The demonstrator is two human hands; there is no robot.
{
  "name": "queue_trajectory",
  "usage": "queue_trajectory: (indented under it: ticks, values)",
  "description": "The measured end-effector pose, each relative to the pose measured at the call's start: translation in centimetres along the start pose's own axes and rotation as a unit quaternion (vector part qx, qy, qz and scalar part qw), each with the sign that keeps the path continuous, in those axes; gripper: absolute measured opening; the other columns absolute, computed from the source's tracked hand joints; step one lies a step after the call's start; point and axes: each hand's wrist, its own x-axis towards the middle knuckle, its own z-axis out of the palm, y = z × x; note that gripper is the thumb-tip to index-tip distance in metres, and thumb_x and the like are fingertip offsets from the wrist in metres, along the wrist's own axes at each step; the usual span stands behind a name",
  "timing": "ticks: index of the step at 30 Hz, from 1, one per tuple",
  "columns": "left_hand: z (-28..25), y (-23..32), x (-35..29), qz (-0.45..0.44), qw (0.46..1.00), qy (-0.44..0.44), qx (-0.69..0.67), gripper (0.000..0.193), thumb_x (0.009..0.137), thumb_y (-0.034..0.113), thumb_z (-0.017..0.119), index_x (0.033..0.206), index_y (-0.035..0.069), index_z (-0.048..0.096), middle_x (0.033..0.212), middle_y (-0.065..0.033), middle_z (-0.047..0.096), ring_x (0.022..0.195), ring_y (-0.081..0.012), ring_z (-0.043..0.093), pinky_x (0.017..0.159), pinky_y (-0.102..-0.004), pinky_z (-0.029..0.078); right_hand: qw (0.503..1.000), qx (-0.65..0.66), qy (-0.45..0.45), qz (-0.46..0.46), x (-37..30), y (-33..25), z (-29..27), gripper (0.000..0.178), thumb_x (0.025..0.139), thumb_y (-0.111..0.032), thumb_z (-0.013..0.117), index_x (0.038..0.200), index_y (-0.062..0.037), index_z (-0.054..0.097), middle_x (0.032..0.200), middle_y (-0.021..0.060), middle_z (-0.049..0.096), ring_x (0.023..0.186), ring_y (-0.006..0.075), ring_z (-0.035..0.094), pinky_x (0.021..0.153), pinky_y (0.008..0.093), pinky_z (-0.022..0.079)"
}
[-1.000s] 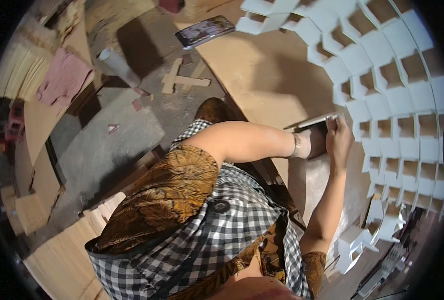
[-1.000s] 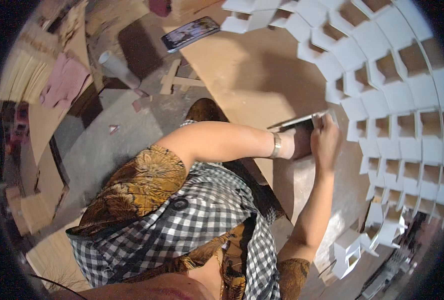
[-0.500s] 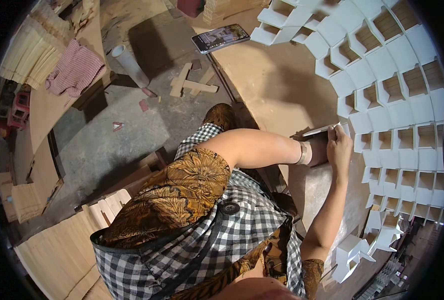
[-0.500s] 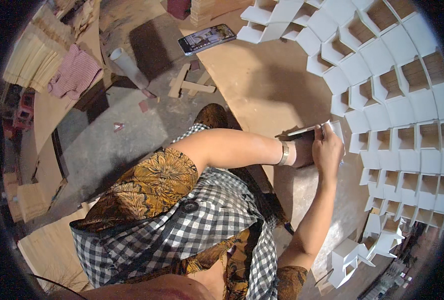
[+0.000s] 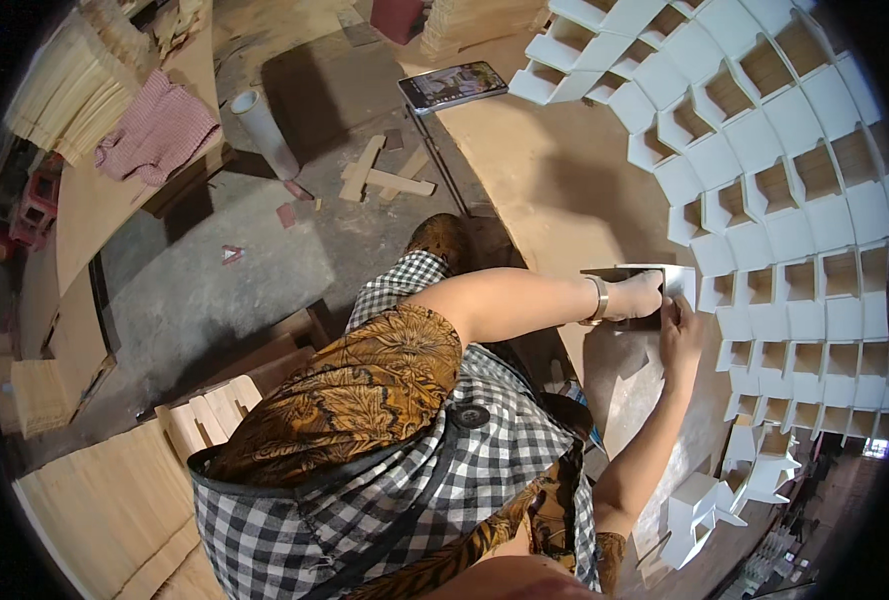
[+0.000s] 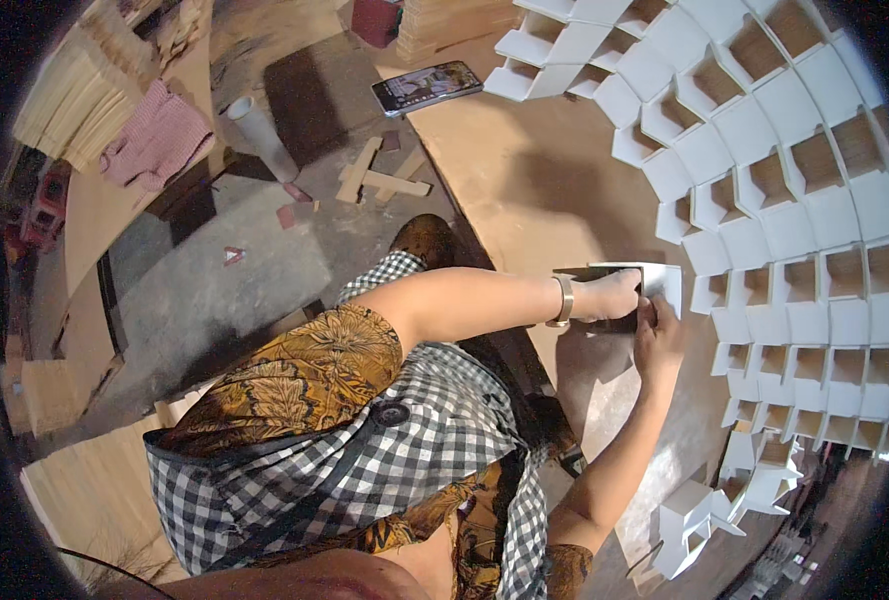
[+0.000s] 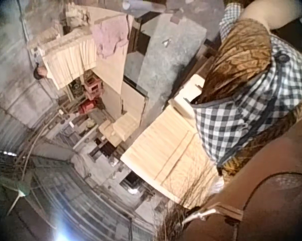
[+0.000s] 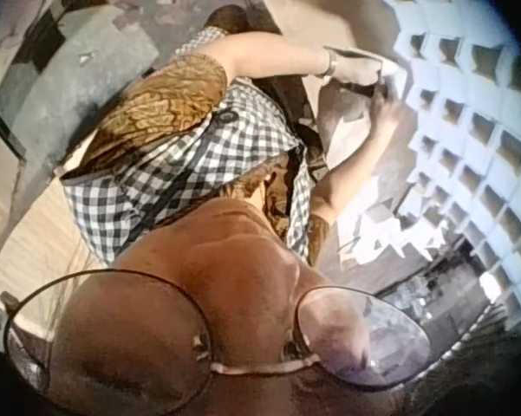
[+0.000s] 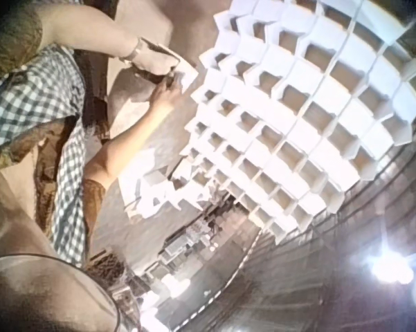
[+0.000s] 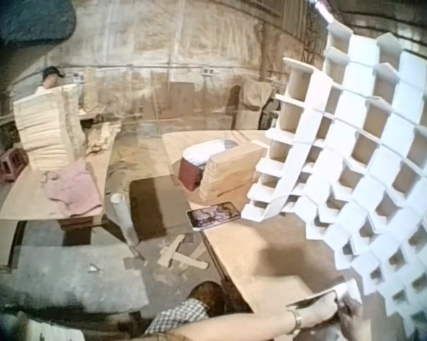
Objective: Sanding the edges and flat surfaces of a white wooden interlocking module using a piece of sandpaper.
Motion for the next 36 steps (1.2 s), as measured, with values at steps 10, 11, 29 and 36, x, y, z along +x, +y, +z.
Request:
queue_trajectory:
  ticks: [10,11,29,36]
  values:
    - [-0.8,1.7,-2.3,0.361,0.878,0.010,0.313,0.021,0.078,0.009,0.047,0.096,0.005,0.054,0.086,-0.0191,0.058,0.082,-0.0339,0.055,0.073,-0.0393,0.044,0.924,0.240,0.277,0.110,-5.2,6.4,-0.7,0.025,0.083,-0.013,0.052,0.096,0.0088,0.054,0.072,0.0160,0.057,0.068,0.0133,0.050,0.064,0.0285,0.042]
    - [-0.6,0.9,-1.4,0.378,0.843,-0.020,0.381,0.021,0.080,0.010,0.047,0.099,0.006,0.054,0.096,-0.0185,0.056,0.089,-0.0304,0.054,0.079,-0.0370,0.043,0.921,0.195,0.323,0.093,-4.7,6.7,-0.8,0.024,0.085,-0.015,0.051,0.096,0.0055,0.055,0.073,0.0152,0.057,0.067,0.0139,0.050,0.064,0.0277,0.041]
    - [4.5,-8.9,3.8,0.440,0.765,0.077,0.463,0.048,0.075,0.029,0.052,0.114,0.004,0.041,0.114,-0.0152,0.043,0.111,-0.0251,0.040,0.095,-0.0348,0.031,0.992,-0.065,0.104,0.002,-2.0,-4.4,1.4,0.016,0.075,-0.019,0.052,0.081,-0.0047,0.053,0.070,0.0203,0.056,0.067,0.0379,0.055,0.059,0.0426,0.042]
    - [3.1,-5.0,2.1,0.459,0.774,-0.037,0.434,0.038,0.083,0.020,0.041,0.120,0.011,0.042,0.125,-0.0096,0.043,0.119,-0.0252,0.036,0.101,-0.0347,0.027,0.960,-0.194,0.133,0.150,2.4,3.1,-1.0,0.022,0.081,-0.029,0.050,0.080,-0.0084,0.057,0.070,0.0168,0.059,0.069,0.0351,0.058,0.060,0.0431,0.045]
